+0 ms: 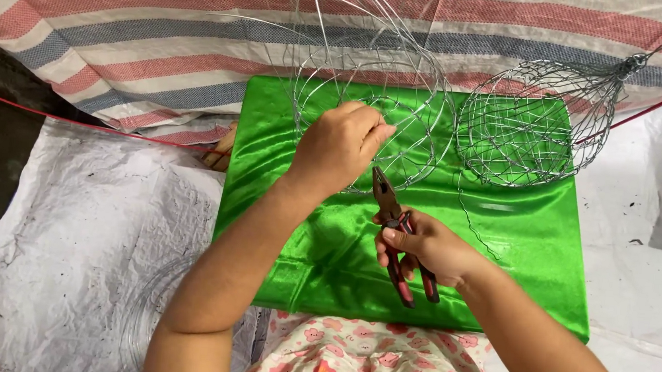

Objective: Fabricating a wire mesh structure by bending and cutting metal wires with pliers

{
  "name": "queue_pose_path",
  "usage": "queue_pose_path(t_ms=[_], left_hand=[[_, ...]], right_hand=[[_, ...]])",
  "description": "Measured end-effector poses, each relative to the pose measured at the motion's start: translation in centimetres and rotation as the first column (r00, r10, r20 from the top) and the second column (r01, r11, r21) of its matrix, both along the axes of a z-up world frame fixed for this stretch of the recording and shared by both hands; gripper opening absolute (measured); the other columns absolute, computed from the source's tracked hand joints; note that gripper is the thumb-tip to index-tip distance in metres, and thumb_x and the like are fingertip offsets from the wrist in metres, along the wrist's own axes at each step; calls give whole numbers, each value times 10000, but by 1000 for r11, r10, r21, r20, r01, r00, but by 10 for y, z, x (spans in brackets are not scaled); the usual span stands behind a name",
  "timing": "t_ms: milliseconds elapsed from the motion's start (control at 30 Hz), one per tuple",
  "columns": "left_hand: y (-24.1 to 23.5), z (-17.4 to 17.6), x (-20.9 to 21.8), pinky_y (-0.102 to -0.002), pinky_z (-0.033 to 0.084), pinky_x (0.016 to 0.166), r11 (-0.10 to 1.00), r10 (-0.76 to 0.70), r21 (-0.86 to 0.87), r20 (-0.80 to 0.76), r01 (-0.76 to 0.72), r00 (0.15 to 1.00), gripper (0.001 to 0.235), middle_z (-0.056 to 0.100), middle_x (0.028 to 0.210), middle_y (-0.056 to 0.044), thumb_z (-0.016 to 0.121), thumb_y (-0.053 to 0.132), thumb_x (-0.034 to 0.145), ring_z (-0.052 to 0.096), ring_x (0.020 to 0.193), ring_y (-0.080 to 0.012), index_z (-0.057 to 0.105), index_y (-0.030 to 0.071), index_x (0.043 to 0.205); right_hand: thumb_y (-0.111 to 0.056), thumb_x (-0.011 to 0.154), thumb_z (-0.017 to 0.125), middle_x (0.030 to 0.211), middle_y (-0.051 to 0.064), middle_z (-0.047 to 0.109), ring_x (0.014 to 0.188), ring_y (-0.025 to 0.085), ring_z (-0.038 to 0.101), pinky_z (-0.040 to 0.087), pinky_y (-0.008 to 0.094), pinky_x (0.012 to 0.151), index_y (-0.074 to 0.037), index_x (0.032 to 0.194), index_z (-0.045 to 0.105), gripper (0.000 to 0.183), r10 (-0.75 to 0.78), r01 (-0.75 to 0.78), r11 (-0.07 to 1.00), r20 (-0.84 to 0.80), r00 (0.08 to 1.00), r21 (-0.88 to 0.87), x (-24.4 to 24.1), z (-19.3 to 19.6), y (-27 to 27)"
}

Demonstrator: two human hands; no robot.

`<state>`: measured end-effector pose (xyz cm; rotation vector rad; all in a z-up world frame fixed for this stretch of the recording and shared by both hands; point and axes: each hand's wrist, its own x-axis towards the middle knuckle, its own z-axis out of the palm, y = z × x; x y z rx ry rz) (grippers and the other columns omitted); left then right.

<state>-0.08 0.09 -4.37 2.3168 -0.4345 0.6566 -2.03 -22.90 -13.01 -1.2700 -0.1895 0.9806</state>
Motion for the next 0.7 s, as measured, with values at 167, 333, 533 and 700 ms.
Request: queue_pose_path(t_ms=[167, 333, 533, 700], left_hand=[[3, 10, -2, -376, 597, 674, 1000, -4, -22, -44, 3, 999, 135, 659, 766, -132, 666, 166, 997, 719, 750, -315, 673, 42, 944], [1, 13, -3, -483, 621, 792, 991, -123, -74, -210, 109, 970, 396, 706, 893, -228, 683, 5, 964, 738, 862, -391, 523, 4, 1326], [-6, 8, -3, -460, 612, 754, 997, -62, -60, -239, 49, 969, 296, 724, 870, -177, 775, 20, 861, 747, 864, -366, 565, 62, 1066], [-8, 12, -6, -454, 614, 760, 998, -38, -56, -247, 24, 968, 290, 723, 867, -152, 778, 16, 853, 747, 866, -348, 559, 72, 1034]], right_hand=[[-5, 944, 609, 930, 299, 720, 741, 376, 785, 646, 376, 430, 118, 1231, 525, 323, -11, 11, 1000, 0, 1000, 30, -13, 3, -6], [9, 915, 646, 1099, 292, 717, 963, 418, 779, 700, 441, 598, 96, 1270, 533, 383, -75, 75, 996, -10, 997, 54, -21, 6, -8], [1, 923, 645, 1094, 323, 715, 986, 448, 762, 701, 483, 628, 95, 1322, 508, 433, -84, 88, 995, -74, 994, 54, -25, 0, -1], [-44, 950, 620, 1152, 310, 705, 998, 425, 751, 695, 468, 630, 66, 1351, 497, 433, -131, 148, 983, -155, 979, 105, -29, 8, 15]])
